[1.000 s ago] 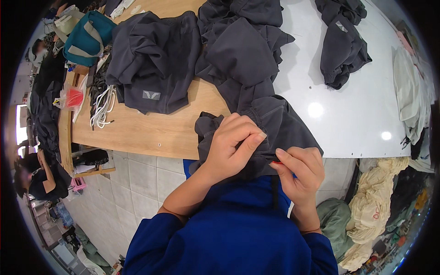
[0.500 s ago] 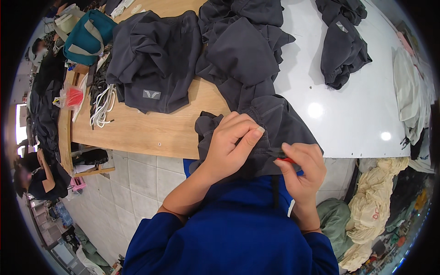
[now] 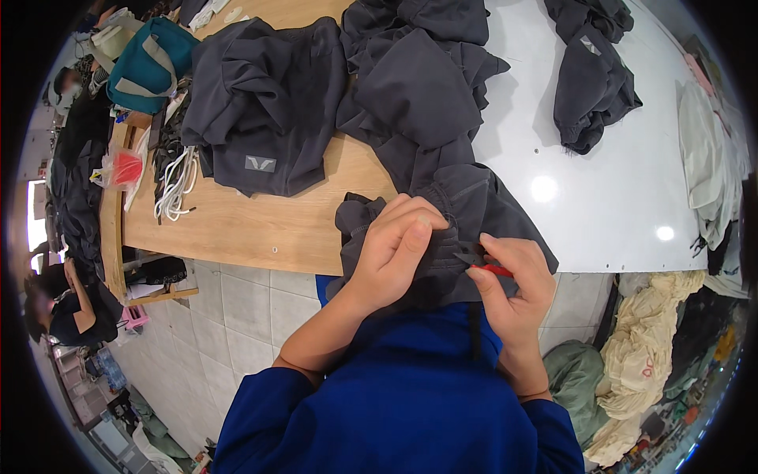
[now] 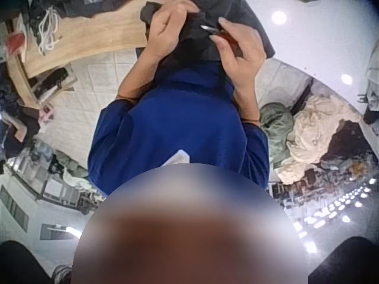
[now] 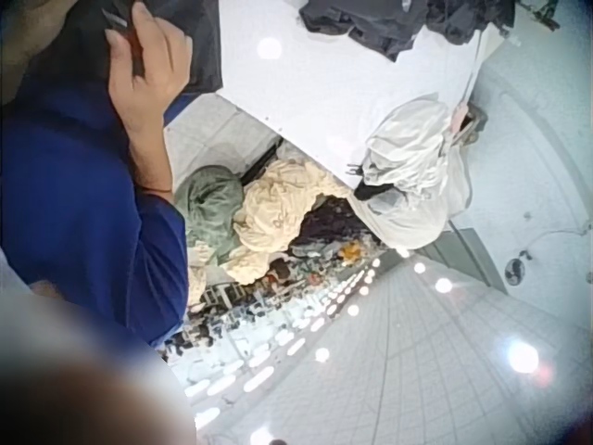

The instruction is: Use small thread snippers to remove excess or loose threads from grey textile shorts.

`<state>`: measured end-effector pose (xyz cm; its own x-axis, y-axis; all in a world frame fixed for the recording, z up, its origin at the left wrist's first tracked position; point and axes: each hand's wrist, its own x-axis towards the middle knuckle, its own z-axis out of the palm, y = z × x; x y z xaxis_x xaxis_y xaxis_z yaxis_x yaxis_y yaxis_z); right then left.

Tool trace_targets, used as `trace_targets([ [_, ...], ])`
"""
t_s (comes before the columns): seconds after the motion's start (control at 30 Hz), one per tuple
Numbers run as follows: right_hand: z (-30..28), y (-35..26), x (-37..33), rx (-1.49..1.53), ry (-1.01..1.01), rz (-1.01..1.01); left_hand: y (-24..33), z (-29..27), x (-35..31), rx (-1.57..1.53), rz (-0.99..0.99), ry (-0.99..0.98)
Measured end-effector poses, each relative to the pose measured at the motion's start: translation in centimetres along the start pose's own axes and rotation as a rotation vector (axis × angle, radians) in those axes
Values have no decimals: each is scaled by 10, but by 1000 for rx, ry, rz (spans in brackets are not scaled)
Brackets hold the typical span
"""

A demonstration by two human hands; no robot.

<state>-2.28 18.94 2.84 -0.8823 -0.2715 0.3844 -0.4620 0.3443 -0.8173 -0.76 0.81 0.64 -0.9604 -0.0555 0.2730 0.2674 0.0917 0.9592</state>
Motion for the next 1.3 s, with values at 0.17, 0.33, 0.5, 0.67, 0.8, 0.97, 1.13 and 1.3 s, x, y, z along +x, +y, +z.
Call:
trace_targets([
  [0.17,-2,-2,3,-160,-39,-99,12,3,3,234,-8,22],
  [0.33,1,1,6,-263,59,-114,15,4,3,357,1,6],
  [0.5,0,1,5,-268,38,-118,14,5,2,401,33,28],
  [0.67,-1,-1,5,-246,24,-118,10,8,2,389,67,85],
  [0.8,0,-1,5,-265,30,-121,10,9,2,432,92,98],
  [0.97,2,-1,5,-269,47,-120,11,10,3,450,100,97],
  [1.13,4,2,6,-259,74,-152,14,7,3,460,65,52],
  [1.3,5,3,4,-271,89,-161,14,8,3,421,61,58],
])
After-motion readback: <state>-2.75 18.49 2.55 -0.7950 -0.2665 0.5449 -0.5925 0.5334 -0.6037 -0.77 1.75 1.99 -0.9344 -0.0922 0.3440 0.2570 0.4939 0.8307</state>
